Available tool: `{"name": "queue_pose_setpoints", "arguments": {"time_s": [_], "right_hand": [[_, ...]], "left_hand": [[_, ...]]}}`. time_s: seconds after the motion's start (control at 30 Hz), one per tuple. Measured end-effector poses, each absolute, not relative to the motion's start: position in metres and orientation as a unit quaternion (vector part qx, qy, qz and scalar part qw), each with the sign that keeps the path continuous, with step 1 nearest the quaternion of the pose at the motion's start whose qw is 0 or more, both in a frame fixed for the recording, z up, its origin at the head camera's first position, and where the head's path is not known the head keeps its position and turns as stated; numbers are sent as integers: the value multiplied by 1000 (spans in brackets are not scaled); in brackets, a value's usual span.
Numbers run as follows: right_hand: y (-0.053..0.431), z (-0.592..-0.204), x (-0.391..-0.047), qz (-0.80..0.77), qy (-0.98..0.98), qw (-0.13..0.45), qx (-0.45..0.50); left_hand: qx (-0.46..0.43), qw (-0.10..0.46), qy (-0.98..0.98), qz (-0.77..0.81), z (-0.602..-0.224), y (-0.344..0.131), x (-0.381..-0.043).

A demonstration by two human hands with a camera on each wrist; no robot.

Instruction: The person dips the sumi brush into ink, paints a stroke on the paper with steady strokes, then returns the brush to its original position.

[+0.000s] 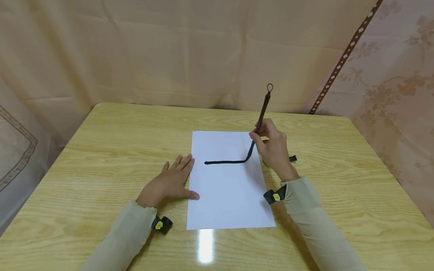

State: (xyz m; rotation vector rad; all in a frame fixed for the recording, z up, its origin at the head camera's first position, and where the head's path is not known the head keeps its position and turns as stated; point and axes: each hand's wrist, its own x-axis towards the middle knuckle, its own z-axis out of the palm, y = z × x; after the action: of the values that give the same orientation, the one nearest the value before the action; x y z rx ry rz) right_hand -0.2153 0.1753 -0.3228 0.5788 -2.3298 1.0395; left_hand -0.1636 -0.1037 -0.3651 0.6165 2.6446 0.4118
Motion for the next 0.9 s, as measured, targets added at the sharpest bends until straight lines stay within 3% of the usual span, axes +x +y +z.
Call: {"name": "queue_pose_setpoints", "arguments": {"time_s": [0.9], "right_hand": [[167,-326,-215,392,-851,263,231]], "left_hand": [[224,191,942,162,-370,-106,-164]]}}
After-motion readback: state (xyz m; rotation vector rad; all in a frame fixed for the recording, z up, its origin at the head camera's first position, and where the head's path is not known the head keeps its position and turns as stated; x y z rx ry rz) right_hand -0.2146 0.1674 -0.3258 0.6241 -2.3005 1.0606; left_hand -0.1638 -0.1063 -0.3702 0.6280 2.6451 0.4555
